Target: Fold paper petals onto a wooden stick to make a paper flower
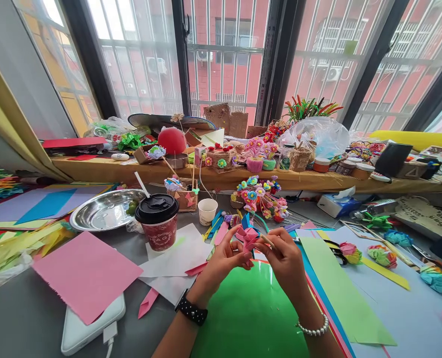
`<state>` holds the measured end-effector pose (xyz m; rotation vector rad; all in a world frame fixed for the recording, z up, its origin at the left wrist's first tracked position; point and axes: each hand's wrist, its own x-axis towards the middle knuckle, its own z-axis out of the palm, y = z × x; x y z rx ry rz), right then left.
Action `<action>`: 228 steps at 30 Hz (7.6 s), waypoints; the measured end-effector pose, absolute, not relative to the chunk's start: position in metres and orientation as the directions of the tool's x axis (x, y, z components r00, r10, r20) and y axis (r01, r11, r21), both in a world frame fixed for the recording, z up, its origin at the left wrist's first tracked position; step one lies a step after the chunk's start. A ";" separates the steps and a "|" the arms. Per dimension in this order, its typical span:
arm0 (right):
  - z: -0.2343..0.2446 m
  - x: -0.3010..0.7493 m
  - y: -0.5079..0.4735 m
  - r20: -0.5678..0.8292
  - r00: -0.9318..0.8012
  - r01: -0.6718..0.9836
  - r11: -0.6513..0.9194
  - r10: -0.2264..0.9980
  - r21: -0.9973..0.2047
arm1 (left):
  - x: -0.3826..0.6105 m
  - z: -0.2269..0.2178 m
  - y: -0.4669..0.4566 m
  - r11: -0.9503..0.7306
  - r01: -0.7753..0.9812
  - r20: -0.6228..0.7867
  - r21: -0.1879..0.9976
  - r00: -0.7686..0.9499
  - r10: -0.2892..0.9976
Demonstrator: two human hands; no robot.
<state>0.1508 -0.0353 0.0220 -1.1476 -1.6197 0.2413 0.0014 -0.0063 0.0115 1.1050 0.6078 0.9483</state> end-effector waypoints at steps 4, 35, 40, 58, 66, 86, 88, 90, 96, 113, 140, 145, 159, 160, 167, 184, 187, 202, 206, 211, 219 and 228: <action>0.024 0.151 -0.035 0.617 0.069 0.544 0.489 0.784 -0.682 | 0.001 0.010 -0.006 0.164 -0.329 0.038 0.930 0.530 0.847; 0.019 0.151 -0.032 0.567 -0.153 0.514 0.555 0.809 -0.654 | -0.001 -0.002 0.005 -0.070 -0.351 0.227 0.934 0.429 0.874; 0.022 0.153 -0.034 0.532 -0.117 0.451 0.522 0.839 -0.724 | 0.002 -0.006 0.006 -0.027 -0.358 0.173 0.933 0.383 0.907; 0.019 0.157 -0.030 0.435 -0.173 0.502 0.459 0.884 -0.733 | 0.004 -0.008 0.004 -0.055 -0.287 0.172 0.956 0.399 0.901; 0.017 0.152 -0.029 0.442 -0.123 0.563 0.430 0.888 -0.706 | 0.002 -0.011 0.008 -0.070 -0.244 0.167 0.967 0.404 0.899; -0.001 0.145 -0.019 0.378 -0.173 0.712 0.381 0.910 -0.590 | -0.012 -0.002 0.009 -0.589 0.449 0.438 0.672 0.401 0.805; -0.001 0.144 -0.020 0.361 -0.180 0.715 0.374 0.915 -0.591 | -0.012 -0.004 0.010 -0.590 0.456 0.425 0.666 0.418 0.803; -0.001 0.144 -0.020 0.344 -0.183 0.720 0.364 0.921 -0.592 | -0.013 -0.003 0.010 -0.593 0.453 0.413 0.666 0.437 0.799; -0.003 0.144 -0.019 0.331 -0.196 0.719 0.365 0.923 -0.592 | -0.015 0.001 0.008 -0.544 0.404 0.339 0.735 0.477 0.811; 0.001 0.150 -0.017 0.221 -0.218 0.631 0.310 0.951 -0.711 | -0.012 -0.007 0.012 -0.492 0.500 0.270 0.713 0.452 0.850; 0.004 0.143 -0.021 0.364 -0.150 0.614 0.375 0.919 -0.694 | -0.016 -0.006 0.018 -0.475 0.368 0.318 0.799 0.412 0.854; 0.002 0.144 -0.019 0.295 -0.034 0.610 0.254 0.955 -0.750 | -0.014 -0.008 0.015 -0.541 0.391 0.381 0.744 0.418 0.825; 0.005 0.150 -0.019 0.172 -0.085 0.600 0.189 0.981 -0.778 | -0.012 -0.010 0.012 -0.631 0.410 0.447 0.659 0.461 0.766; 0.005 0.150 -0.018 0.188 -0.087 0.612 0.201 0.978 -0.765 | -0.012 -0.010 0.012 -0.632 0.409 0.450 0.659 0.459 0.766; -0.002 0.149 -0.016 0.262 -0.078 0.653 0.248 0.962 -0.716 | -0.010 -0.009 0.012 -0.609 0.412 0.452 0.678 0.420 0.787; 0.004 0.146 -0.022 0.586 -0.058 0.614 0.492 0.808 -0.617 | -0.003 -0.018 0.017 0.070 -0.223 0.026 0.972 0.399 0.917; 0.005 0.144 -0.024 0.617 -0.084 0.591 0.538 0.782 -0.601 | -0.001 -0.017 0.017 0.093 -0.331 0.071 0.939 0.452 0.889; 0.006 0.140 -0.027 0.689 -0.105 0.622 0.588 0.717 -0.517 | 0.000 -0.015 0.012 0.095 -0.348 0.076 0.933 0.447 0.891; 0.004 0.140 -0.026 0.696 -0.089 0.639 0.577 0.712 -0.508 | 0.002 -0.013 0.011 0.104 -0.366 0.069 0.925 0.431 0.900; 0.000 0.140 -0.024 0.734 -0.083 0.684 0.574 0.674 -0.449 | 0.003 -0.014 0.010 0.131 -0.369 0.030 0.920 0.400 0.916; 0.001 0.141 -0.024 0.720 -0.083 0.705 0.551 0.689 -0.446 | 0.006 -0.017 0.008 0.168 -0.422 0.021 0.891 0.408 0.913; 0.002 0.139 -0.026 0.720 -0.103 0.745 0.533 0.687 -0.402 | 0.006 -0.016 0.008 0.162 -0.419 0.026 0.893 0.409 0.912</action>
